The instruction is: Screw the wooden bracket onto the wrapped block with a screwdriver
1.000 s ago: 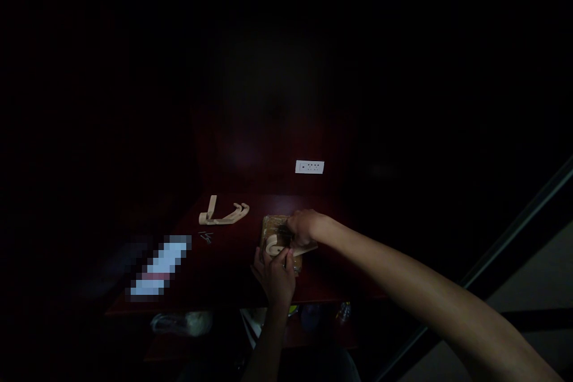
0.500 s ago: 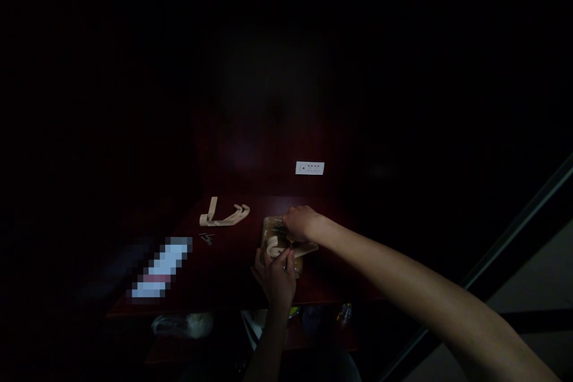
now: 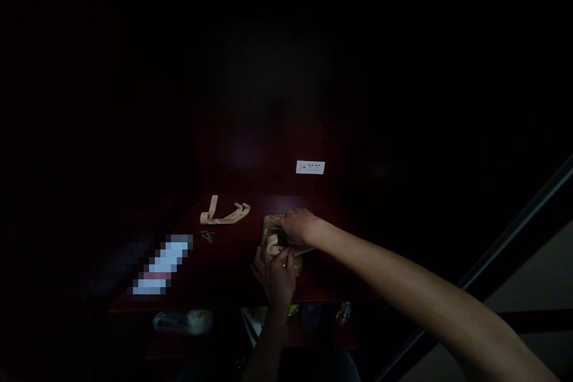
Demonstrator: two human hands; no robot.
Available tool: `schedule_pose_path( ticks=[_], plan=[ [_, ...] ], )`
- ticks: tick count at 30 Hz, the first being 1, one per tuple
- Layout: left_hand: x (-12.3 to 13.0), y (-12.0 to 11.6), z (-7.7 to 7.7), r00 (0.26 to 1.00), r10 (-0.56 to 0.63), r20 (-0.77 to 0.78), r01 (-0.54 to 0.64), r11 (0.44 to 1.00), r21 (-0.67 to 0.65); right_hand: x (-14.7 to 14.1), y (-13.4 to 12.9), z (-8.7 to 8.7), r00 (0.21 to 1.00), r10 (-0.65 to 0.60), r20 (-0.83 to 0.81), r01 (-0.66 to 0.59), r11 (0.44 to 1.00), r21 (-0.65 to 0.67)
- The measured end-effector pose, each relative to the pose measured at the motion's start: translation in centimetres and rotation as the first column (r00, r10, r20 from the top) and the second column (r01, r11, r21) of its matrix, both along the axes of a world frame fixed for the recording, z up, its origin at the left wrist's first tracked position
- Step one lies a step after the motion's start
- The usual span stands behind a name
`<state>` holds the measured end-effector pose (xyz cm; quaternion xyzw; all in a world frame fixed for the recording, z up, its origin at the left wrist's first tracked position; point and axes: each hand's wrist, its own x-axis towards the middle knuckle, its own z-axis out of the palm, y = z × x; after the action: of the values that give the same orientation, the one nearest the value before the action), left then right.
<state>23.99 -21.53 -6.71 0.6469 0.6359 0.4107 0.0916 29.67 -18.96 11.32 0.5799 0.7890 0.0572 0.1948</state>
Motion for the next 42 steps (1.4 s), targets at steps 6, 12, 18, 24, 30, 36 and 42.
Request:
schedule_pose_path(
  ticks=[6,12,18,24,30,36,42],
  plan=[
    [0.0,0.0,0.2,1.0,0.005,0.002,-0.005,1.0,-0.016,0.7,0.1,0.3,1.0,0.001,-0.015,-0.001,1.0,-0.003],
    [-0.1,0.1,0.1,1.0,-0.005,0.018,0.005,1.0,0.001,1.5,0.6,0.3,0.999,-0.027,-0.037,0.026,0.999,-0.039],
    [-0.1,0.2,-0.1,1.0,0.009,0.001,-0.009,1.0,0.001,1.6,0.6,0.8,1.0,-0.022,-0.018,0.021,0.997,-0.076],
    [-0.1,0.3,-0.3,1.0,0.003,-0.009,-0.003,1.0,0.019,1.5,0.4,0.9,1.0,-0.012,-0.012,0.011,0.996,-0.088],
    [-0.1,0.2,-0.2,1.0,0.0,-0.004,0.0,1.0,0.006,1.6,0.6,0.8,1.0,0.002,-0.006,-0.003,0.996,-0.086],
    [-0.2,0.2,-0.2,1.0,-0.01,-0.005,0.01,1.0,0.009,1.7,1.0,0.9,1.0,0.018,0.01,-0.016,0.993,-0.121],
    [-0.1,0.3,-0.3,1.0,-0.007,-0.026,0.008,1.0,0.02,1.9,2.1,0.5,0.999,-0.032,0.017,0.035,0.989,-0.142]
  ],
)
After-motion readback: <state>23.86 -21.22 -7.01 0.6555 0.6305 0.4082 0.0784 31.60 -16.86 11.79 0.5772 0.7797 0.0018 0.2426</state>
